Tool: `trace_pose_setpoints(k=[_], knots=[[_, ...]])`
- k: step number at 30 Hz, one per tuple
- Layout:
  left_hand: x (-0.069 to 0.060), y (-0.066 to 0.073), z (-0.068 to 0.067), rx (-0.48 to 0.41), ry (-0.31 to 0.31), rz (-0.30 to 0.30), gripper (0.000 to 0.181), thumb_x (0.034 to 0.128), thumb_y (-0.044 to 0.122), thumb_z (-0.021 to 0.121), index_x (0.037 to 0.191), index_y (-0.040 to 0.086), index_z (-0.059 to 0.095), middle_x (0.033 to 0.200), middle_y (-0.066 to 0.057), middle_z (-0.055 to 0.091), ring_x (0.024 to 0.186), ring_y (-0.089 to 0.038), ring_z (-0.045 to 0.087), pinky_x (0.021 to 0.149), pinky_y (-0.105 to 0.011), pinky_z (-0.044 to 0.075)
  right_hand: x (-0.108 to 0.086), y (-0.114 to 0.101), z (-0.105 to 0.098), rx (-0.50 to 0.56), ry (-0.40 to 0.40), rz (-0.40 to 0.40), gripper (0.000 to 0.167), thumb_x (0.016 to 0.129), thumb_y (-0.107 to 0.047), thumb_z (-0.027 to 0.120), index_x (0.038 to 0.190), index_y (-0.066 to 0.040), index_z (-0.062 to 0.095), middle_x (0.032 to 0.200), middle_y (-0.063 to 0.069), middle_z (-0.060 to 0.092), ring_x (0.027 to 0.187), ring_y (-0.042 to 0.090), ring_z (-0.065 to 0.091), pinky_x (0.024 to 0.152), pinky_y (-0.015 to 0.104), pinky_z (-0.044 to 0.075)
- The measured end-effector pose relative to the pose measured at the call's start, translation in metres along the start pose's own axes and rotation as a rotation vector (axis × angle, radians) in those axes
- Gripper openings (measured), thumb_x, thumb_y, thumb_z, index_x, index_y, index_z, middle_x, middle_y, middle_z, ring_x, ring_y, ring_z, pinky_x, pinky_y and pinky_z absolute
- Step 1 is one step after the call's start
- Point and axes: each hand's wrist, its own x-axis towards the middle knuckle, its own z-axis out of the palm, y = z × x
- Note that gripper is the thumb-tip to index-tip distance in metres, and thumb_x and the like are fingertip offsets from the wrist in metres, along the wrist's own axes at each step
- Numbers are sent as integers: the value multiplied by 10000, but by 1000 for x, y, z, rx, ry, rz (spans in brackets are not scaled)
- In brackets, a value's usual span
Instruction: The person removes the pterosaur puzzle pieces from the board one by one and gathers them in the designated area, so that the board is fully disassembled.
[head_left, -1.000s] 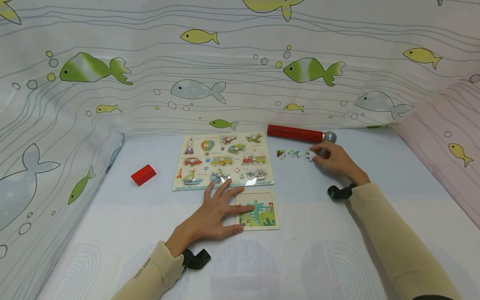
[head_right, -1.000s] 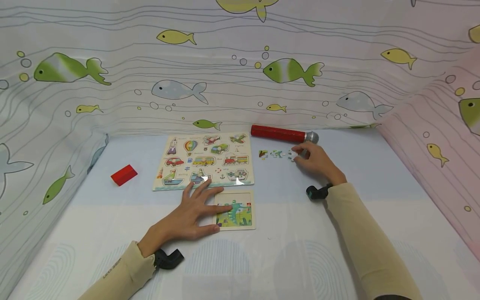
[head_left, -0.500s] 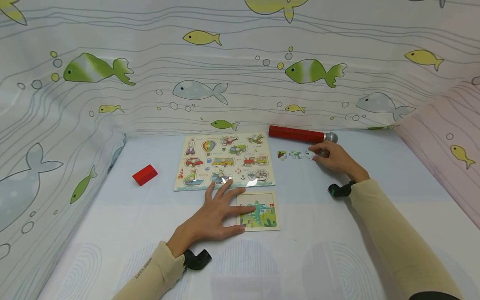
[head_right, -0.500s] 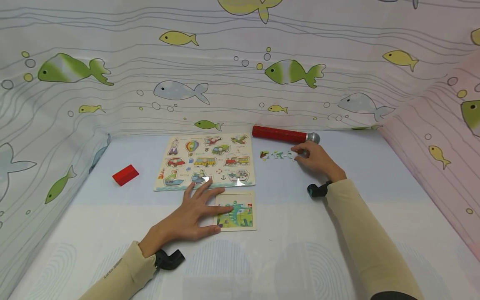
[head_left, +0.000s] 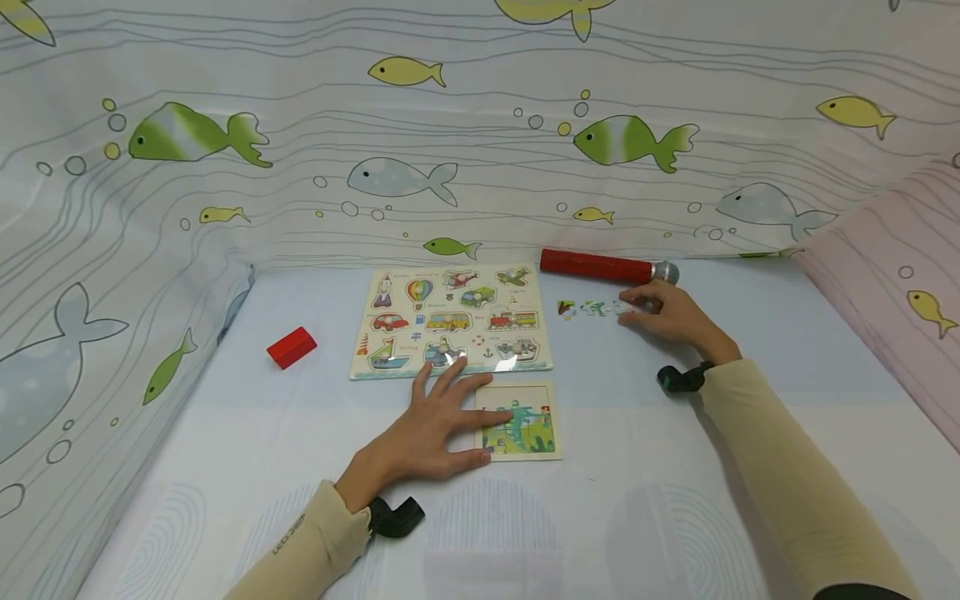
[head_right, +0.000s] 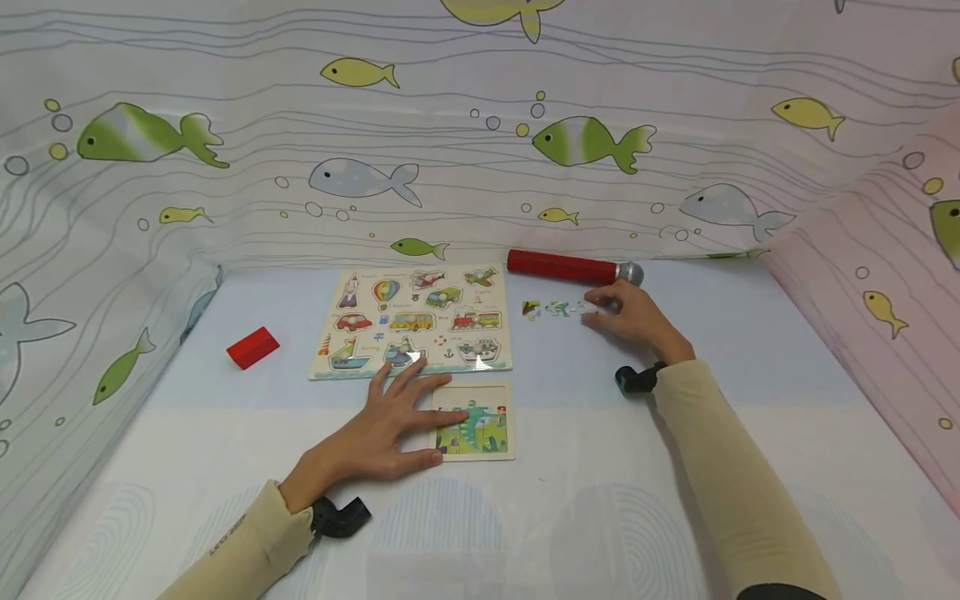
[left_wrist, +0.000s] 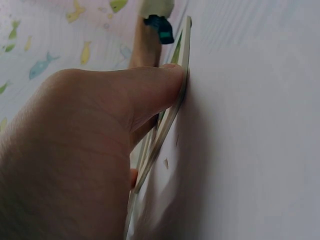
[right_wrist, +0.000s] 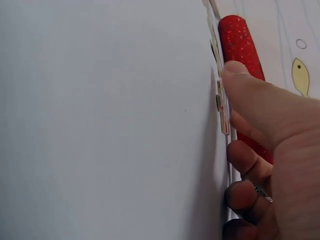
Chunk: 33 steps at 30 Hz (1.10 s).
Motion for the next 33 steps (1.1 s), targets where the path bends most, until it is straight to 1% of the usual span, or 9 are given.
trace_pose_setpoints(k=[6, 12, 16, 20, 22, 25, 29, 31, 33], knots=[[0, 0, 0, 15, 17, 14, 523, 928, 612, 576, 1438, 503, 527, 1640, -24, 358, 1579, -426, 131, 1155, -756, 35, 4, 2, 3, -13, 16, -1, 481, 925, -356, 754, 1321, -96, 673, 1288, 157, 589, 1095, 291, 496, 918, 411, 401], [0, 0, 1, 13, 25, 22, 521, 928, 606, 581, 1434, 495, 536, 1637, -30, 361, 1577, -431, 133, 1154, -755, 29, 4, 4, 4, -26, 30, -28, 473, 937, -346, 743, 1315, -71, 670, 1271, 176, 593, 1115, 306, 521, 939, 431, 414], [0, 0, 0, 21, 25, 24, 522, 928, 609, 579, 1435, 495, 534, 1635, -32, 363, 1576, -433, 134, 1153, -757, 34, 2, 3, 3, -9, 34, -19, 477, 935, -359, 743, 1314, -78, 670, 1281, 172, 599, 1121, 300, 526, 941, 427, 417], [0, 0, 0, 21, 26, 23, 518, 927, 608, 579, 1431, 495, 540, 1635, -32, 364, 1574, -437, 141, 1152, -758, 36, -2, 3, 2, 63, 72, 6, 488, 954, -402, 711, 1337, -105, 657, 1239, 159, 626, 1021, 262, 534, 847, 347, 423], [-1, 0, 0, 17, 25, 22, 516, 928, 608, 579, 1429, 493, 543, 1635, -35, 363, 1573, -438, 142, 1153, -759, 34, -6, 5, 2, 110, 111, 22, 475, 975, -415, 677, 1351, -127, 650, 1192, 131, 642, 946, 223, 536, 775, 291, 424], [-1, 1, 1, 15, 20, 21, 514, 932, 609, 574, 1432, 497, 536, 1639, -33, 358, 1575, -433, 136, 1154, -761, 31, -12, 9, 2, 191, 165, 45, 483, 994, -451, 632, 1371, -148, 638, 1107, 83, 640, 844, 166, 542, 671, 248, 426], [-1, 0, 2, 20, 15, 15, 509, 936, 617, 567, 1432, 510, 529, 1642, -25, 351, 1580, -420, 126, 1158, -757, 24, -17, 10, 5, 302, 208, 78, 503, 990, -515, 603, 1365, -181, 636, 1067, 38, 605, 801, 137, 513, 642, 251, 394], [-1, 0, 1, 25, 13, 11, 507, 937, 623, 563, 1431, 514, 527, 1644, -19, 346, 1582, -411, 122, 1160, -754, 23, -18, 6, 9, 335, 224, 71, 499, 989, -514, 604, 1345, -167, 644, 1082, 48, 620, 808, 140, 507, 648, 250, 388], [0, 0, 1, 28, 13, 10, 506, 939, 627, 559, 1431, 514, 528, 1647, -13, 342, 1583, -407, 121, 1162, -752, 22, -19, -1, 14, 340, 238, 49, 474, 990, -499, 612, 1307, -150, 664, 1096, 54, 645, 807, 136, 513, 648, 238, 396]])
